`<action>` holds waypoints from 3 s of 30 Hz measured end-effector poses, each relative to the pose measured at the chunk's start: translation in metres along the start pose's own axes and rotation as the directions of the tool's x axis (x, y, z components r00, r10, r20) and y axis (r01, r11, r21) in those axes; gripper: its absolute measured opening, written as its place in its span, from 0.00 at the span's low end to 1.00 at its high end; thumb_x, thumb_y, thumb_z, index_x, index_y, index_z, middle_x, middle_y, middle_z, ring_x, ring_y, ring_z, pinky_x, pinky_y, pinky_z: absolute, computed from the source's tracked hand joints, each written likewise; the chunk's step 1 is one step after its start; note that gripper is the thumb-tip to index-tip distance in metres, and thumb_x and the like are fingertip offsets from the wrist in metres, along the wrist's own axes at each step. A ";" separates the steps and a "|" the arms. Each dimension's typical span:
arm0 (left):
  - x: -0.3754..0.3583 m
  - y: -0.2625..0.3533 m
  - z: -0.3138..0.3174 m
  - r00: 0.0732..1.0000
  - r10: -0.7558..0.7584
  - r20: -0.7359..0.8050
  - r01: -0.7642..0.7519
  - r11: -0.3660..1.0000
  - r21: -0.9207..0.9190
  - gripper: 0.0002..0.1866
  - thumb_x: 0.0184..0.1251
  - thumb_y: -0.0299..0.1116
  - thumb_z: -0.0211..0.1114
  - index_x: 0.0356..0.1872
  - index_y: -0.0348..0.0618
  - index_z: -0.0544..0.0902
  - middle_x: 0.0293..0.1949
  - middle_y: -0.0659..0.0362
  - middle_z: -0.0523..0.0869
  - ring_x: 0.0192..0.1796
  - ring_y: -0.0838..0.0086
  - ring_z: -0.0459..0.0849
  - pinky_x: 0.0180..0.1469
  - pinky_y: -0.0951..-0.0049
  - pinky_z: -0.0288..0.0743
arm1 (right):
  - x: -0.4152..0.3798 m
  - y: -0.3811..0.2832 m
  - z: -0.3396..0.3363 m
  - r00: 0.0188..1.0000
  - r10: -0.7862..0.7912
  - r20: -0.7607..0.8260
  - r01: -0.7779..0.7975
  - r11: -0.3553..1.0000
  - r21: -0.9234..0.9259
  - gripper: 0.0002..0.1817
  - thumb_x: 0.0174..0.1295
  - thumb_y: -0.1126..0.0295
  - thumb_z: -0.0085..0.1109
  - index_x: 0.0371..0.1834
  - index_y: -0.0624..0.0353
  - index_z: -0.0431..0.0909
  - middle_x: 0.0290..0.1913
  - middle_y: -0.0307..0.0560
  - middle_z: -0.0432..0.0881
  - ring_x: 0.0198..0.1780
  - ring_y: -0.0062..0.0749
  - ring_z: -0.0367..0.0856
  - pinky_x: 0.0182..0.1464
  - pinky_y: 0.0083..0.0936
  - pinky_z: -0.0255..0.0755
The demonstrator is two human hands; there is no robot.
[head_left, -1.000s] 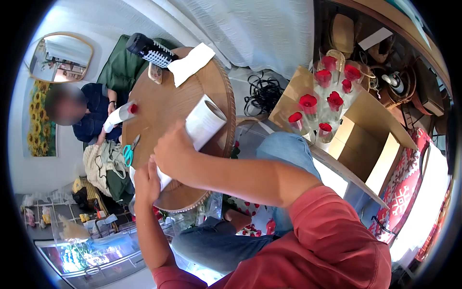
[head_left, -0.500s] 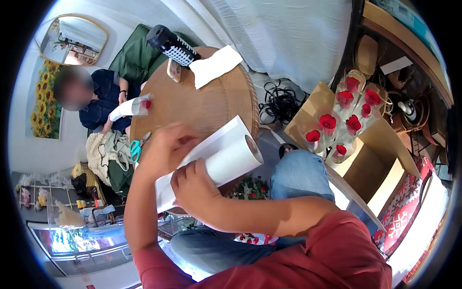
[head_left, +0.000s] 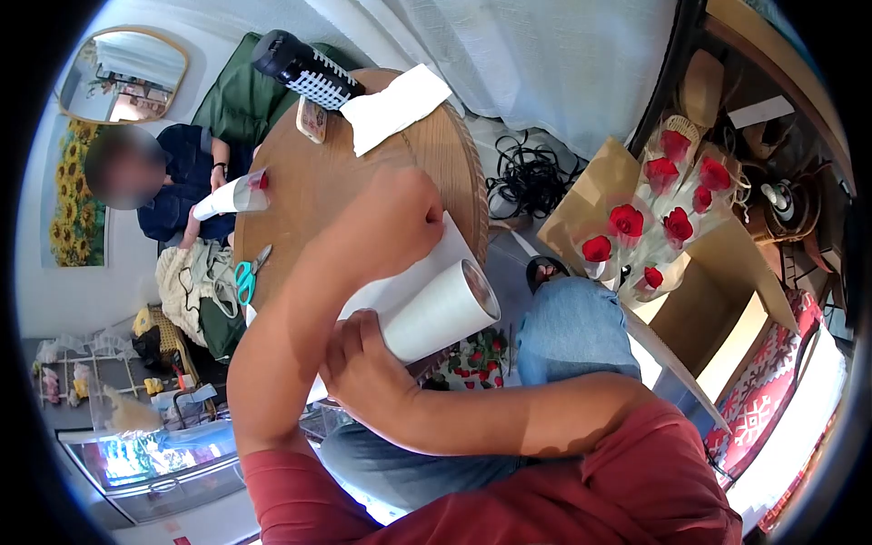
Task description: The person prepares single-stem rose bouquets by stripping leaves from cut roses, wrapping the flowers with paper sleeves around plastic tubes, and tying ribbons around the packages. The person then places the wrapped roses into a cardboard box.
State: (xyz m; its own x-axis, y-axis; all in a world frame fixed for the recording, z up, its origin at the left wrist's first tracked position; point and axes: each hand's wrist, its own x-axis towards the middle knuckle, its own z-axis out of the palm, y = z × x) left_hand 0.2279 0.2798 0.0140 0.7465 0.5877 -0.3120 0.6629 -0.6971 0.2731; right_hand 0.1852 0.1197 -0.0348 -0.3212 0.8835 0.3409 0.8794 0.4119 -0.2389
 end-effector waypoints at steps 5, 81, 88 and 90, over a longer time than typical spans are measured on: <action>0.009 0.006 -0.011 0.987 -0.089 0.131 0.090 0.996 -0.003 0.06 0.57 0.24 0.70 0.31 0.31 0.91 0.23 0.50 0.89 0.25 0.67 0.88 0.33 0.68 0.80 | 0.000 0.002 0.000 1.000 -0.006 -0.013 0.005 1.000 -0.009 0.23 0.69 0.60 0.55 0.59 0.63 0.84 0.54 0.56 0.84 0.58 0.54 0.80 0.67 0.60 0.63; -0.497 -0.318 0.000 0.088 -0.510 -0.856 0.952 0.295 -0.078 0.13 0.68 0.38 0.66 0.36 0.37 0.90 0.36 0.42 0.91 0.43 0.43 0.90 0.47 0.48 0.81 | 0.002 0.007 0.002 0.998 -0.032 -0.061 0.038 0.995 0.096 0.35 0.62 0.39 0.65 0.57 0.61 0.83 0.49 0.53 0.85 0.54 0.49 0.80 0.66 0.55 0.62; -0.797 -0.251 -0.005 -0.680 -0.323 -0.658 0.731 -0.235 -0.641 0.25 0.61 0.44 0.65 0.38 0.25 0.90 0.43 0.37 0.92 0.45 0.43 0.91 0.49 0.50 0.84 | 0.003 0.010 -0.002 0.991 -0.055 -0.125 0.068 0.992 0.105 0.36 0.56 0.39 0.72 0.54 0.60 0.85 0.42 0.48 0.85 0.45 0.44 0.81 0.54 0.45 0.67; -0.859 -0.246 0.010 -0.418 -0.440 -0.795 0.888 -0.383 -0.255 0.22 0.61 0.42 0.67 0.32 0.26 0.89 0.38 0.37 0.92 0.41 0.45 0.92 0.46 0.52 0.85 | 0.002 0.009 -0.001 0.988 -0.048 -0.148 0.063 0.993 0.099 0.36 0.54 0.39 0.73 0.54 0.59 0.85 0.40 0.48 0.85 0.44 0.44 0.81 0.54 0.46 0.68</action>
State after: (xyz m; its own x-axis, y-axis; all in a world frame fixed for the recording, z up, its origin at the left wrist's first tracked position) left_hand -0.5771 -0.0584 0.2055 -0.5586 0.3871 0.7335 0.4234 0.8936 -0.1492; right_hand 0.1932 0.1251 -0.0352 -0.3075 0.8202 0.4824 0.8183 0.4866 -0.3058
